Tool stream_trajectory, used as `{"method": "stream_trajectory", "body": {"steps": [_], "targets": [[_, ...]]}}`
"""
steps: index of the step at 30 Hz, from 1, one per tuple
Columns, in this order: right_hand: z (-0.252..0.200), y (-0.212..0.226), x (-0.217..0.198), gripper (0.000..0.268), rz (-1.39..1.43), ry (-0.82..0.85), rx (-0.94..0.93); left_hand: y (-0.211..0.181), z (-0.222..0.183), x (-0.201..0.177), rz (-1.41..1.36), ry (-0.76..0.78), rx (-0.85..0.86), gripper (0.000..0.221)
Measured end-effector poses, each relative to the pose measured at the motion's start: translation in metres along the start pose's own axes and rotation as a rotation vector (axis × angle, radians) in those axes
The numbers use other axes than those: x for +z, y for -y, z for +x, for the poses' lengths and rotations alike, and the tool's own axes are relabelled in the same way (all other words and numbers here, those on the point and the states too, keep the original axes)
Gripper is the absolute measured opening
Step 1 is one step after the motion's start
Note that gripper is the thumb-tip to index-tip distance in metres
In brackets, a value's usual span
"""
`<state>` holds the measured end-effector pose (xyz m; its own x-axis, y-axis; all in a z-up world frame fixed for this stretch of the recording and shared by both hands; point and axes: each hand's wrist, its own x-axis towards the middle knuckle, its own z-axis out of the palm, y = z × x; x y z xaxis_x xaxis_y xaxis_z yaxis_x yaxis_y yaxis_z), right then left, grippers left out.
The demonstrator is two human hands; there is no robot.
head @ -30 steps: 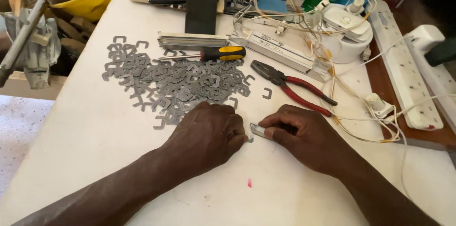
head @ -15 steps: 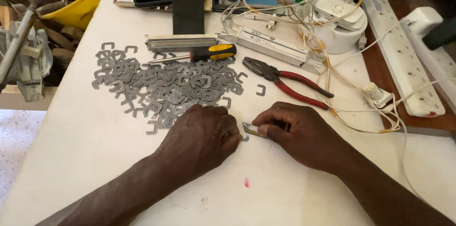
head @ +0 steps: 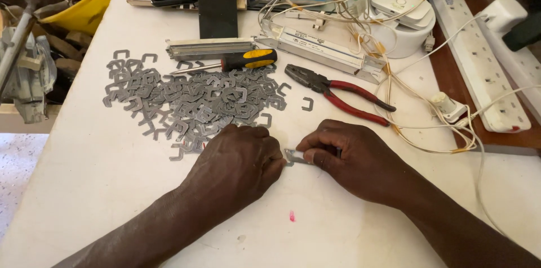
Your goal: Sorting and arranging small metal clips on a workbench
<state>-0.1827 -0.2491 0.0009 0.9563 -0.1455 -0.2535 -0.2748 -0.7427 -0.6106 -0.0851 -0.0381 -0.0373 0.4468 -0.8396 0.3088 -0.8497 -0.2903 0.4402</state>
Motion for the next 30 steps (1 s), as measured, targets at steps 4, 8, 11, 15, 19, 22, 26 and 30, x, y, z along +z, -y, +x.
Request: {"method": "stream_trajectory", "body": {"steps": [4,8,11,15,19,22,26,30], "targets": [[0.001,0.006,-0.001,0.021,-0.036,-0.011,0.042,0.002,0.0,-0.001,-0.006,0.0,0.017,0.029],[-0.001,0.006,-0.004,0.021,-0.007,0.001,0.08,0.0,0.0,-0.001,-0.012,0.027,-0.017,0.031],[0.0,0.009,-0.004,0.021,-0.031,0.004,0.089,0.002,0.0,0.001,-0.009,0.019,-0.013,0.031],[0.001,0.004,-0.003,0.02,-0.017,0.005,0.055,0.002,-0.001,0.001,-0.008,-0.01,0.022,0.032],[0.0,0.007,-0.002,0.021,0.008,-0.025,0.12,0.0,0.001,-0.001,-0.01,0.032,-0.004,0.032],[0.001,0.004,-0.002,0.019,-0.035,0.006,0.036,0.001,0.001,-0.002,0.022,0.004,0.022,0.033],[0.0,0.001,-0.002,0.021,-0.037,-0.01,0.033,0.002,-0.001,0.0,-0.011,-0.014,0.038,0.026],[0.0,0.005,0.001,0.022,-0.034,-0.034,0.091,-0.001,0.001,-0.003,-0.01,0.012,0.002,0.034]]}}
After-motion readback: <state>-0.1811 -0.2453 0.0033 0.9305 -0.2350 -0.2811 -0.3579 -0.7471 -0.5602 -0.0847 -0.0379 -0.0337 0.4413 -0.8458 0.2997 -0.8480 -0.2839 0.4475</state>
